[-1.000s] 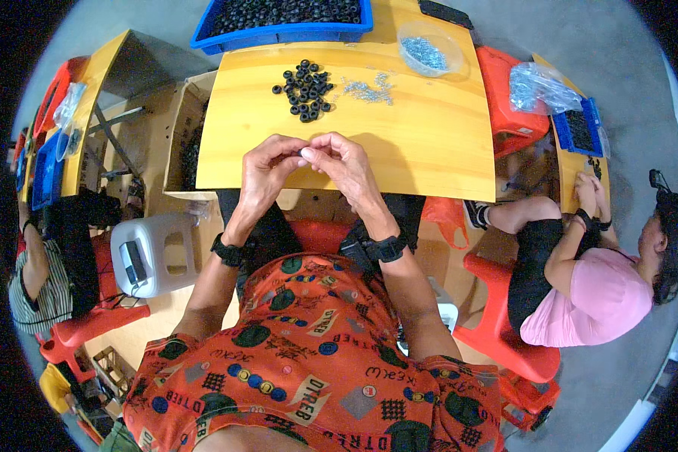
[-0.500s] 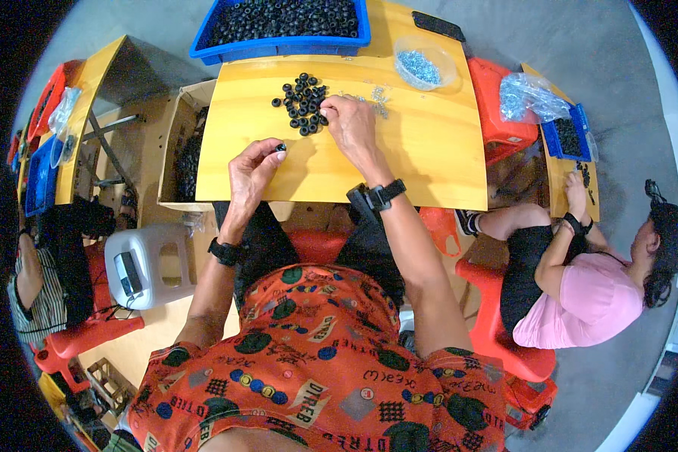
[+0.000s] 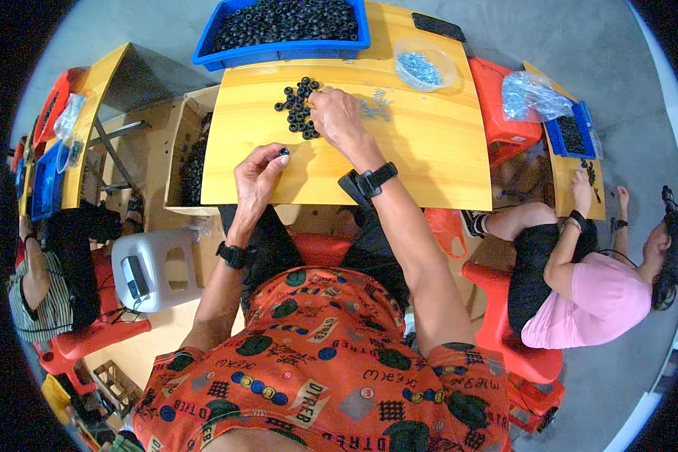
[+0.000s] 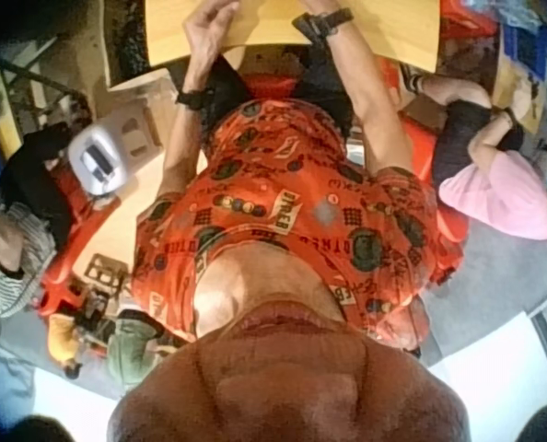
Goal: The person picks up a black rubber component and a small metal pin, inserts the pin into the component, and places the assembly on the table before repeating the process.
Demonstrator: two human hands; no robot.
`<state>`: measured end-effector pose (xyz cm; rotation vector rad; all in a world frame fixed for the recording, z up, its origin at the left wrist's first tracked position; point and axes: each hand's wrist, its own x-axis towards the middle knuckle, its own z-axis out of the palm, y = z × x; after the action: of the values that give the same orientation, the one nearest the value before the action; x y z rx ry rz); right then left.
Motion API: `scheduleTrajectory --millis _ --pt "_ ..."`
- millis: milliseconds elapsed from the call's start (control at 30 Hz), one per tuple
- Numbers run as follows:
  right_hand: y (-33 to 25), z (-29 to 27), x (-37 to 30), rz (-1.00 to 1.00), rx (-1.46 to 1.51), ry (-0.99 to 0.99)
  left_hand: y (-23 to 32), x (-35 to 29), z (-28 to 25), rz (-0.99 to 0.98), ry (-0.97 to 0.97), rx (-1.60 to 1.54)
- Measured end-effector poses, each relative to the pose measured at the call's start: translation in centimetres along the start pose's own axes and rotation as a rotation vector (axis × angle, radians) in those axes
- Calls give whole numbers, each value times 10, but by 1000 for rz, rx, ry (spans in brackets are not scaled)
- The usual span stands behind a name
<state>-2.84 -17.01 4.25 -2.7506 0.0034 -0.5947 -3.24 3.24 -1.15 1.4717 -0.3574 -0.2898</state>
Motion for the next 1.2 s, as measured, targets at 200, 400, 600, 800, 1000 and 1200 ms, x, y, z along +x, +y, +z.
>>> scheduleTrajectory --millis 200,400,600,800,1000,1200 --pt "-5 -23 -32 226 469 -26 8 -4 1 -48 0 -75" --pt "-35 -39 -77 463 1218 -131 28 -11 9 -141 -80 -191" --pt "-44 -41 -88 508 1285 -68 39 -17 16 -99 -80 -231" --pt "-44 -35 -93 515 1359 -53 39 -20 16 -80 -112 -205" --pt "-46 -35 -90 468 1240 -86 31 -24 21 -26 -145 -205" --pt "-44 -41 -89 481 1205 -49 34 -23 20 -28 -111 -134"
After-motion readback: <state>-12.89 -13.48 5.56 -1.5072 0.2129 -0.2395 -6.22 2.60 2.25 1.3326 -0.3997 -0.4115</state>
